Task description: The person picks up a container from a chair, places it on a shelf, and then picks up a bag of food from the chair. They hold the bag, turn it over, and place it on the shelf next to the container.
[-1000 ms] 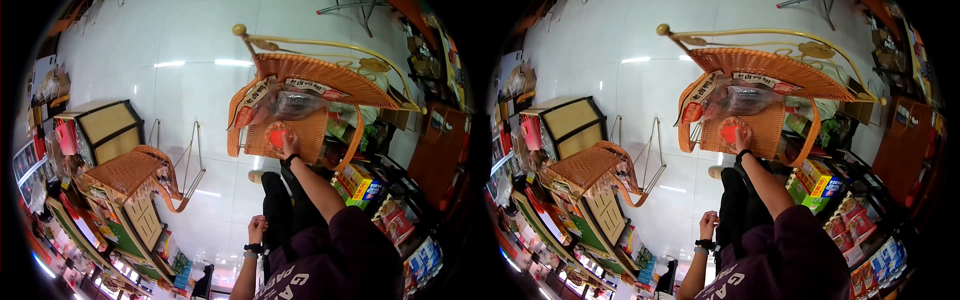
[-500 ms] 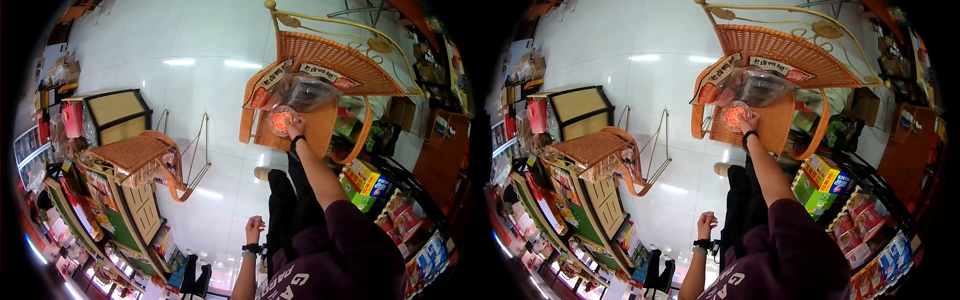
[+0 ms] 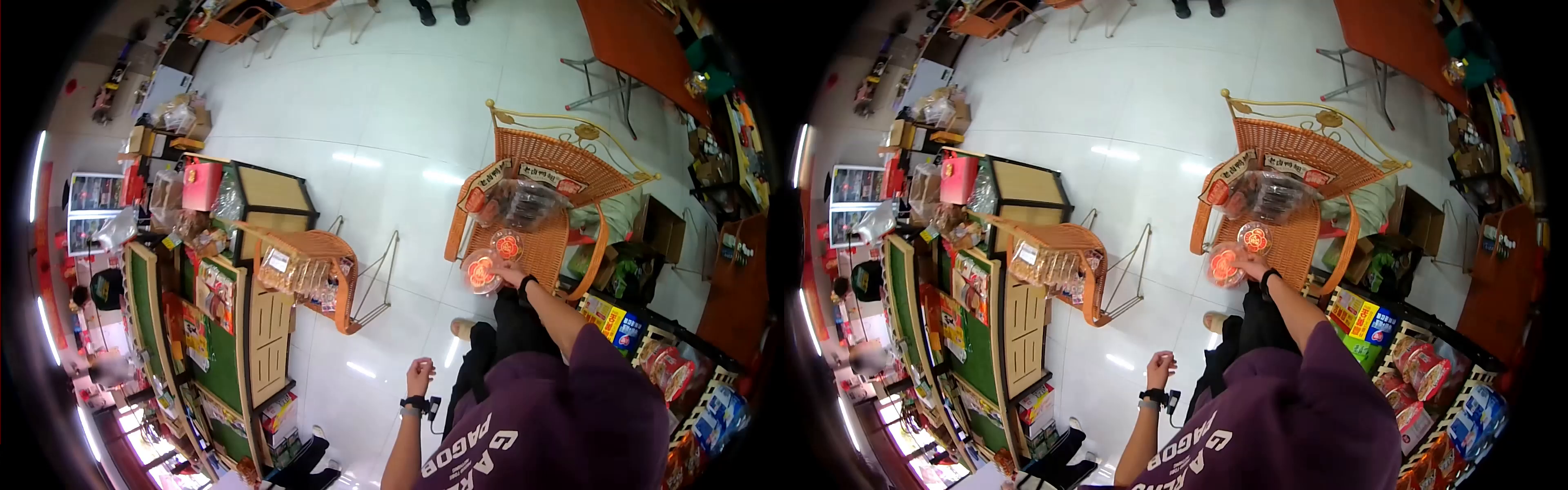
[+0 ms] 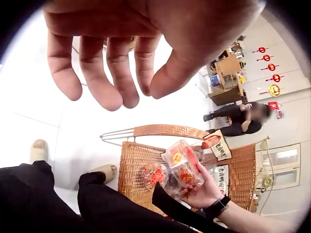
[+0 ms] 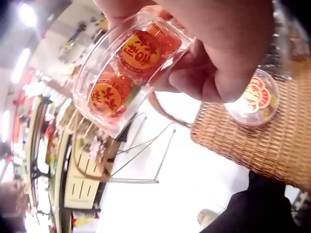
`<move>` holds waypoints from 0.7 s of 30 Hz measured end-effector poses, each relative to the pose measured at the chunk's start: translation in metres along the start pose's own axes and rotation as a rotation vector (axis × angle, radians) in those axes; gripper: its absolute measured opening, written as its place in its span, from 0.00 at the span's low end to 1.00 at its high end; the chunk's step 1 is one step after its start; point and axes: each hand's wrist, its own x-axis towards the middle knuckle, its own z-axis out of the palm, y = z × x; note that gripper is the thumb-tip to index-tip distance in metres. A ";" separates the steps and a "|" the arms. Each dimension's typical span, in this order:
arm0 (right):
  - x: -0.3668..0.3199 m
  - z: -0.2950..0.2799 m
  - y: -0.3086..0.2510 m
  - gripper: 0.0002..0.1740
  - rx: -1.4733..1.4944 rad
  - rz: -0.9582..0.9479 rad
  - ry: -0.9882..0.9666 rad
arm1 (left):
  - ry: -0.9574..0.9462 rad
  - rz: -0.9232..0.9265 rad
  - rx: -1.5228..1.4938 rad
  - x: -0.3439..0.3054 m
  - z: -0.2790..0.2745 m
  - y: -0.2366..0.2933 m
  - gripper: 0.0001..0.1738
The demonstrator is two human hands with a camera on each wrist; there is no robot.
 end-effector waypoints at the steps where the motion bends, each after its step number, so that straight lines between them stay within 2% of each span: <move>1: -0.012 0.010 -0.002 0.23 0.004 -0.044 -0.103 | 0.006 0.045 0.000 -0.002 -0.004 0.007 0.11; 3: -0.034 0.029 -0.005 0.25 -0.215 -0.098 -0.262 | 0.005 0.101 -0.018 -0.009 -0.009 0.021 0.13; 4: -0.052 0.041 -0.015 0.25 -0.229 -0.118 -0.275 | -0.002 0.117 -0.054 -0.016 -0.011 0.029 0.14; 6: -0.109 0.070 -0.053 0.24 -0.241 -0.017 -0.530 | -0.035 0.149 -0.114 -0.025 -0.015 0.040 0.19; 7: -0.136 0.084 -0.068 0.24 -0.262 -0.027 -0.547 | -0.016 0.160 -0.133 -0.033 -0.017 0.044 0.19; 9: -0.180 0.111 -0.092 0.26 -0.323 0.021 -0.708 | -0.083 0.160 -0.273 -0.046 -0.018 0.051 0.22; 11: -0.201 0.136 -0.090 0.28 -0.369 0.004 -0.743 | -0.201 0.114 -0.412 -0.055 -0.026 0.045 0.32; 13: -0.214 0.155 -0.087 0.30 -0.430 -0.018 -0.786 | -0.256 0.166 -0.586 -0.075 -0.036 0.043 0.34; 15: -0.225 0.177 -0.077 0.35 -0.461 -0.052 -0.808 | -0.213 0.191 -0.715 -0.099 -0.046 0.034 0.31; 17: -0.235 0.196 -0.066 0.34 -0.503 -0.042 -0.849 | -0.122 0.246 -0.541 -0.118 -0.058 0.017 0.27; 18: -0.241 0.205 -0.060 0.33 -0.507 -0.037 -0.857 | -0.101 0.240 -0.579 -0.129 -0.062 0.011 0.24; 21: -0.280 0.238 -0.050 0.33 -0.507 -0.031 -0.856 | -0.003 0.225 -0.614 -0.147 -0.073 -0.026 0.26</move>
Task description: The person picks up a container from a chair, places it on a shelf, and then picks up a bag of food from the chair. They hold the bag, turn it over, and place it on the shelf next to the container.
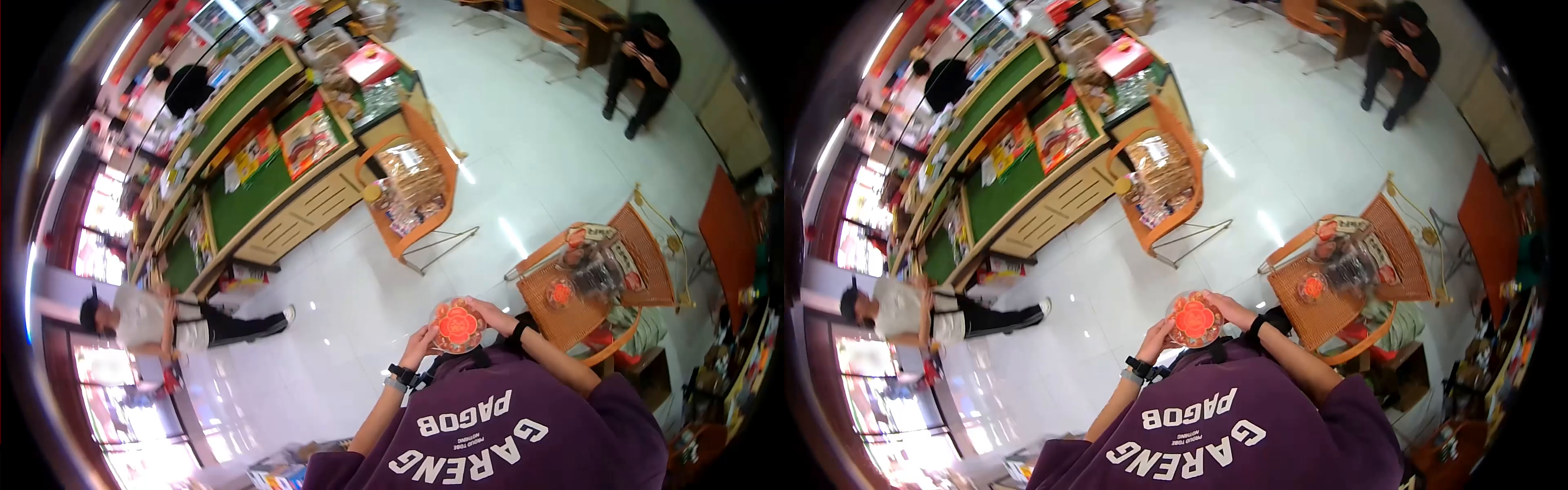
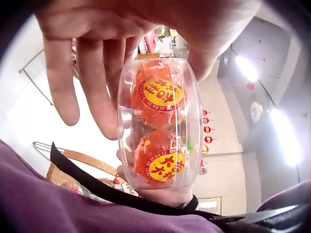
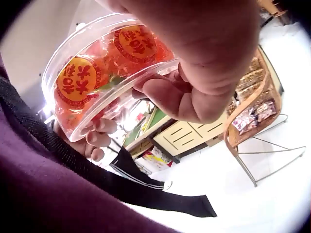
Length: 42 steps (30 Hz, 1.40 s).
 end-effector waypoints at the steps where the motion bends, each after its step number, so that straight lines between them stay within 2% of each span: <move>1: 0.007 0.008 0.005 0.33 -0.034 0.012 -0.023 | 0.022 0.016 -0.033 -0.007 -0.008 -0.006 0.26; 5: 0.036 0.044 0.031 0.34 -0.184 0.067 -0.105 | 0.148 0.036 -0.112 -0.036 -0.046 -0.034 0.28; 8: 0.043 0.086 0.025 0.35 -0.261 0.114 -0.150 | 0.241 0.061 -0.166 -0.060 -0.070 -0.055 0.30; 10: 0.045 0.105 0.026 0.35 -0.317 0.127 -0.172 | 0.305 0.086 -0.279 -0.081 -0.073 -0.060 0.30; 12: 0.056 0.118 0.032 0.37 -0.463 0.062 -0.255 | 0.347 0.101 -0.336 -0.096 -0.077 -0.073 0.30; 17: 0.072 0.150 0.040 0.38 -0.486 0.141 -0.365 | 0.472 0.147 -0.432 -0.110 -0.090 -0.110 0.33; 20: 0.075 0.175 0.037 0.38 -0.526 0.174 -0.462 | 0.532 0.156 -0.563 -0.137 -0.081 -0.093 0.33; 22: 0.088 0.197 0.030 0.37 -0.541 0.163 -0.526 | 0.600 0.148 -0.587 -0.139 -0.087 -0.105 0.33; 26: 0.115 0.226 0.036 0.35 -0.620 0.283 -0.696 | 0.741 0.142 -0.597 -0.154 -0.090 -0.114 0.34; 27: 0.123 0.234 0.037 0.34 -0.623 0.320 -0.717 | 0.790 0.158 -0.622 -0.154 -0.092 -0.113 0.34; 29: 0.135 0.251 0.034 0.34 -0.581 0.364 -0.806 | 0.891 0.064 -0.606 -0.150 -0.097 -0.118 0.33; 32: 0.172 0.259 0.046 0.34 -0.555 0.340 -0.937 | 0.915 0.122 -0.656 -0.132 -0.107 -0.123 0.36; 33: 0.189 0.253 0.057 0.34 -0.537 0.449 -0.900 | 0.966 0.159 -0.690 -0.122 -0.108 -0.115 0.36; 34: 0.204 0.256 0.055 0.33 -0.679 0.341 -0.919 | 0.989 0.177 -0.631 -0.117 -0.114 -0.108 0.39; 36: 0.205 0.269 0.040 0.32 -0.435 0.493 -0.949 | 1.076 0.183 -0.601 -0.109 -0.115 -0.099 0.42; 37: 0.209 0.274 0.037 0.32 -0.452 0.510 -1.000 | 1.077 0.167 -0.564 -0.104 -0.119 -0.091 0.43; 39: 0.219 0.282 0.027 0.31 -0.327 0.610 -0.978 | 1.099 0.155 -0.527 -0.106 -0.123 -0.083 0.44; 42: 0.221 0.295 0.007 0.31 -0.459 0.527 -0.957 | 1.035 0.135 -0.547 -0.103 -0.132 -0.064 0.44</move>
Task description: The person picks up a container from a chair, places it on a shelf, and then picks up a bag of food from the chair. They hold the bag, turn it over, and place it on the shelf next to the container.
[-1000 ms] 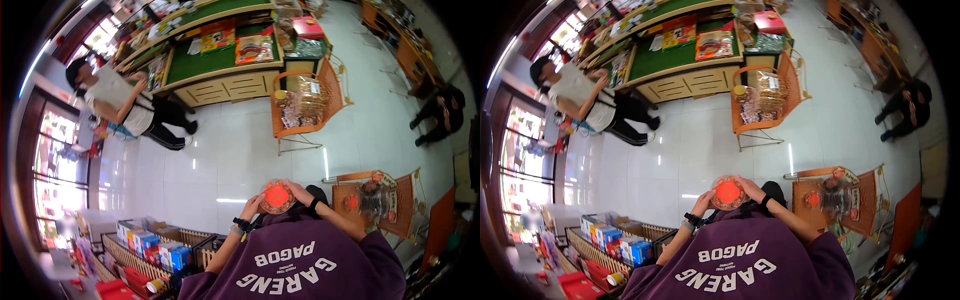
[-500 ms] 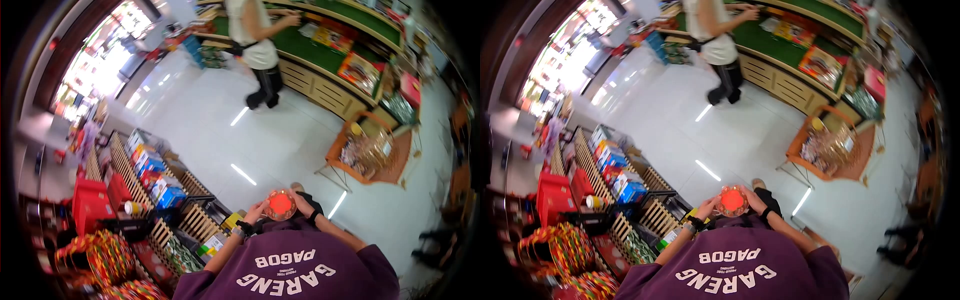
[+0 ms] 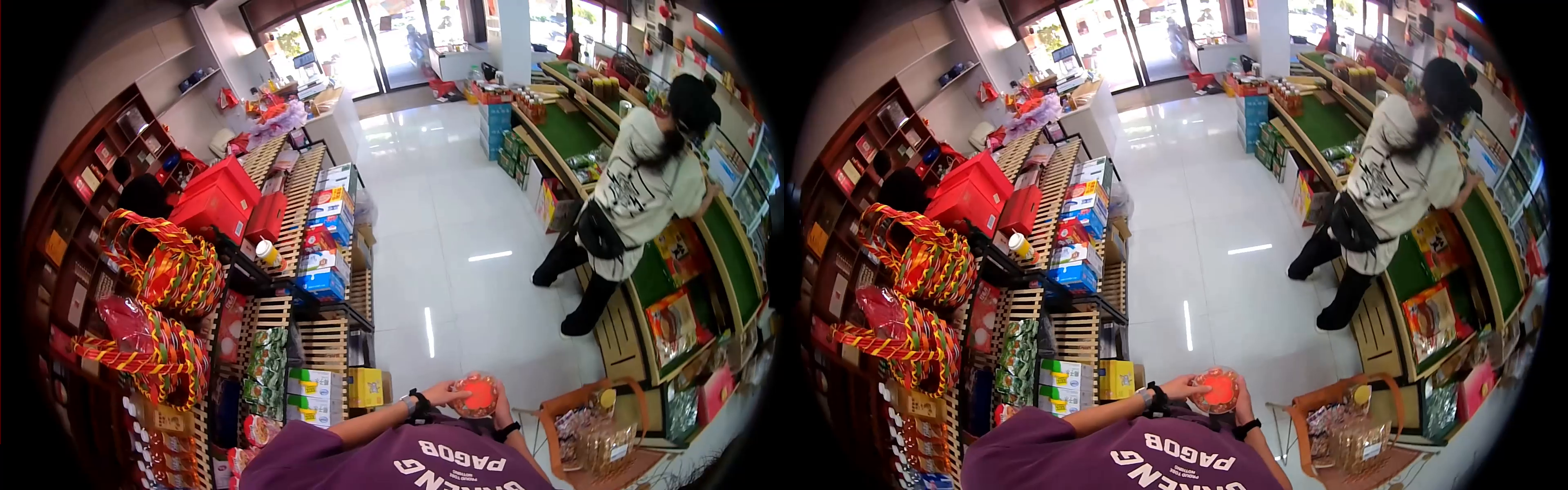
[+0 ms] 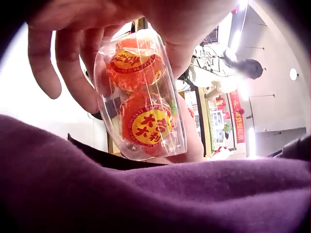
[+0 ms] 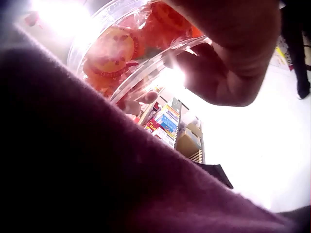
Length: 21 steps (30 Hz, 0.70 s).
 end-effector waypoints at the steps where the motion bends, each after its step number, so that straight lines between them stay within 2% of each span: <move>1: 0.004 -0.003 -0.003 0.31 0.007 0.020 -0.022 | 0.017 -0.014 0.010 0.003 0.001 0.000 0.44; 4: 0.012 -0.005 -0.012 0.31 -0.044 0.048 -0.058 | 0.042 -0.037 -0.011 0.005 0.001 0.005 0.43; 6: 0.020 -0.007 -0.015 0.31 -0.060 0.105 -0.075 | 0.082 0.013 -0.117 0.000 0.003 0.010 0.41; 8: 0.039 -0.021 -0.003 0.31 0.012 0.121 -0.219 | 0.122 0.033 -0.112 0.004 0.001 -0.003 0.38; 10: 0.046 -0.025 -0.009 0.31 -0.067 0.058 -0.171 | 0.088 -0.027 -0.119 0.024 0.001 -0.030 0.34; 12: 0.036 0.001 -0.043 0.31 -0.253 0.278 -0.123 | 0.168 -0.029 -0.166 0.030 0.002 -0.044 0.31; 14: 0.060 -0.015 -0.026 0.31 -0.212 0.231 -0.212 | 0.121 -0.093 -0.222 0.011 -0.007 0.000 0.32; 17: 0.087 -0.022 -0.021 0.32 -0.229 0.325 -0.239 | 0.164 -0.058 -0.294 0.025 -0.019 -0.005 0.34; 18: 0.098 -0.028 -0.017 0.32 -0.249 0.314 -0.248 | 0.162 -0.074 -0.197 0.026 -0.029 0.001 0.35; 20: 0.128 -0.031 -0.011 0.33 -0.237 0.367 -0.271 | 0.157 -0.142 -0.147 0.052 -0.044 -0.023 0.34; 21: 0.135 -0.025 -0.016 0.33 -0.247 0.387 -0.296 | 0.188 -0.065 -0.145 0.053 -0.051 -0.018 0.33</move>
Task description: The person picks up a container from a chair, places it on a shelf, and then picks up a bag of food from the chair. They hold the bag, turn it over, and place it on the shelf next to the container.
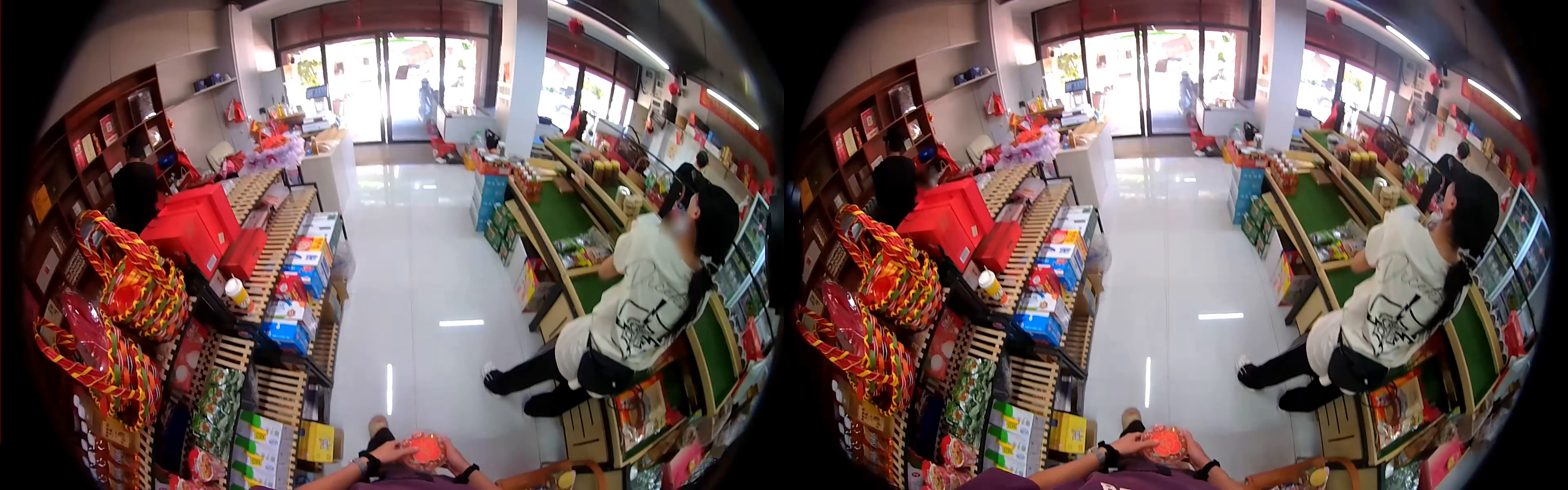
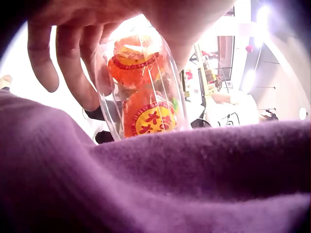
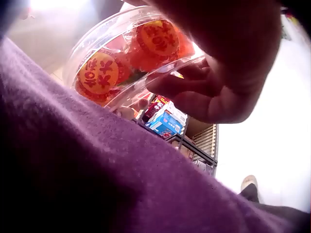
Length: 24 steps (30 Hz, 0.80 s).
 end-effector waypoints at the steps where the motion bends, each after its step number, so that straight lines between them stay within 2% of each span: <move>1: 0.014 0.002 -0.007 0.33 -0.012 -0.014 -0.014 | 0.025 0.075 -0.004 0.000 -0.006 0.003 0.32; 2: 0.026 0.004 -0.009 0.33 -0.002 0.006 -0.020 | 0.033 0.069 0.036 0.026 -0.018 -0.021 0.33; 5: 0.056 0.017 -0.031 0.36 -0.131 0.035 0.000 | 0.095 0.067 -0.026 0.032 -0.055 0.010 0.33; 9: 0.082 0.056 -0.070 0.32 0.009 -0.043 0.108 | 0.069 0.103 -0.052 0.058 -0.100 0.013 0.34; 10: 0.089 0.063 -0.077 0.31 0.000 -0.052 0.127 | 0.040 0.043 -0.118 0.047 -0.109 0.030 0.37; 13: 0.112 0.082 -0.090 0.30 -0.008 -0.076 0.183 | -0.042 -0.049 -0.175 0.032 -0.144 0.053 0.36; 15: 0.129 0.093 -0.097 0.29 -0.015 -0.087 0.222 | 0.010 -0.063 -0.119 0.038 -0.165 0.049 0.37; 18: 0.155 0.110 -0.104 0.27 -0.034 -0.099 0.263 | -0.081 -0.213 -0.219 0.041 -0.196 0.046 0.40; 19: 0.162 0.117 -0.106 0.26 -0.043 -0.099 0.274 | -0.071 -0.206 -0.225 0.050 -0.205 0.034 0.40; 24: 0.194 0.148 -0.115 0.24 -0.085 -0.082 0.301 | -0.045 0.184 -0.404 0.088 -0.233 -0.038 0.31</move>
